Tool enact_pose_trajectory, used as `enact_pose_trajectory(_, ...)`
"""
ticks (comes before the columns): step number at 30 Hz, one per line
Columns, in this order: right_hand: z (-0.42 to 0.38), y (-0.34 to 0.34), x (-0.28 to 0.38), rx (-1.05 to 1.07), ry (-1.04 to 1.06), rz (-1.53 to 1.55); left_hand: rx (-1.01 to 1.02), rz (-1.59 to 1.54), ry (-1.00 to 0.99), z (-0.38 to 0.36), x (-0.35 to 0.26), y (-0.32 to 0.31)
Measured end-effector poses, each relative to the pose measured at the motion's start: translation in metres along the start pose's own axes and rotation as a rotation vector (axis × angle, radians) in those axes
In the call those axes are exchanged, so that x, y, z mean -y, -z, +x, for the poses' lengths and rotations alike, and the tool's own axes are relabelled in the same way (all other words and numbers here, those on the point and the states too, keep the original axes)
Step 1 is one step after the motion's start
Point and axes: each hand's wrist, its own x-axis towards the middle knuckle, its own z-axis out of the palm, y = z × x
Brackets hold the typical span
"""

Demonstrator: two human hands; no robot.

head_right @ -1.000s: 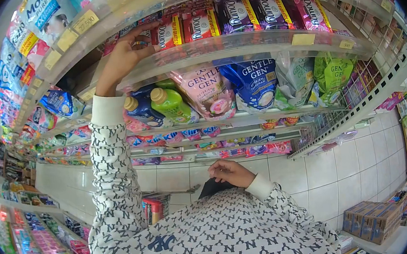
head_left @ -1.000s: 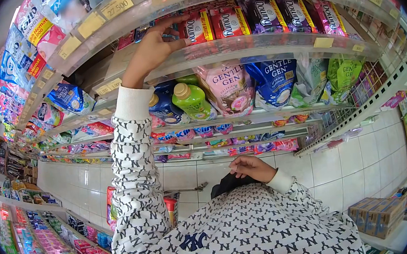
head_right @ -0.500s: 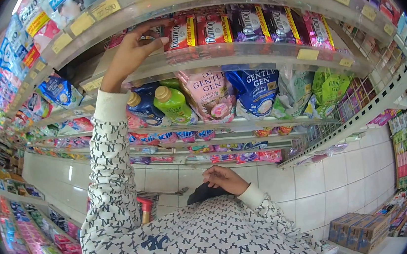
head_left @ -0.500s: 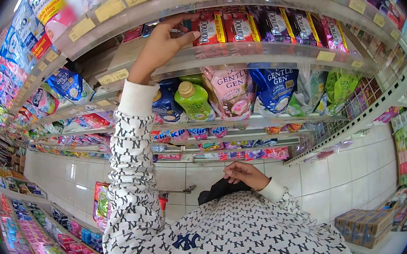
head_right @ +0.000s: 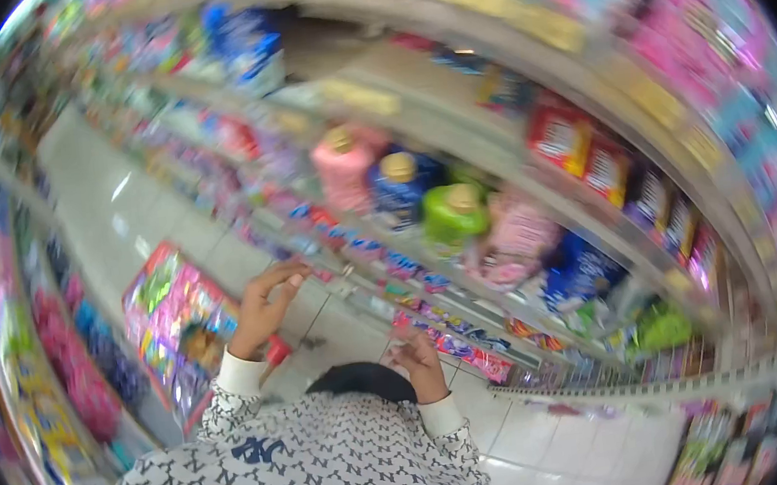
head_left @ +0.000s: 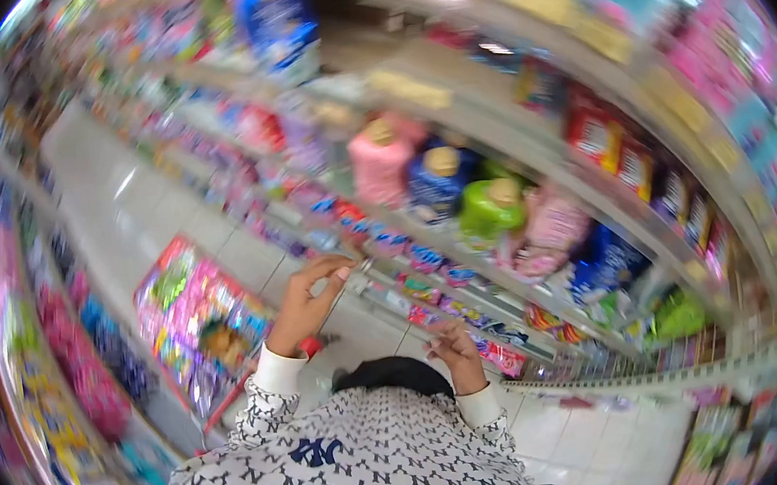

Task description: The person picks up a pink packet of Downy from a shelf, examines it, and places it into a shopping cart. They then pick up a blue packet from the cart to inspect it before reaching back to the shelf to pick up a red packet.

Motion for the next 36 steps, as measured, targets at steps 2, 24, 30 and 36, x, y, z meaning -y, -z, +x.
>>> enact_pose_trajectory(2, 0.008, -0.020, 0.000, 0.081, -0.036, -0.005, -0.108, 0.056, 0.275, -0.064, 0.023, 0.016)
enact_pose_trajectory(24, 0.081, -0.205, -0.135, 0.953, 0.227, -1.193, -0.770, 0.299, 0.618, -0.271, 0.138, 0.114)
enact_pose_trajectory(30, 0.090, -0.170, -0.069, 0.541, -0.017, -0.420, -0.458, 0.526, 0.565, -0.261, 0.200, 0.137)
enact_pose_trajectory(36, 0.067, -0.152, -0.035, 0.190, 0.061, -0.190, -0.186, 0.699, 0.616, -0.196, 0.235, 0.142)
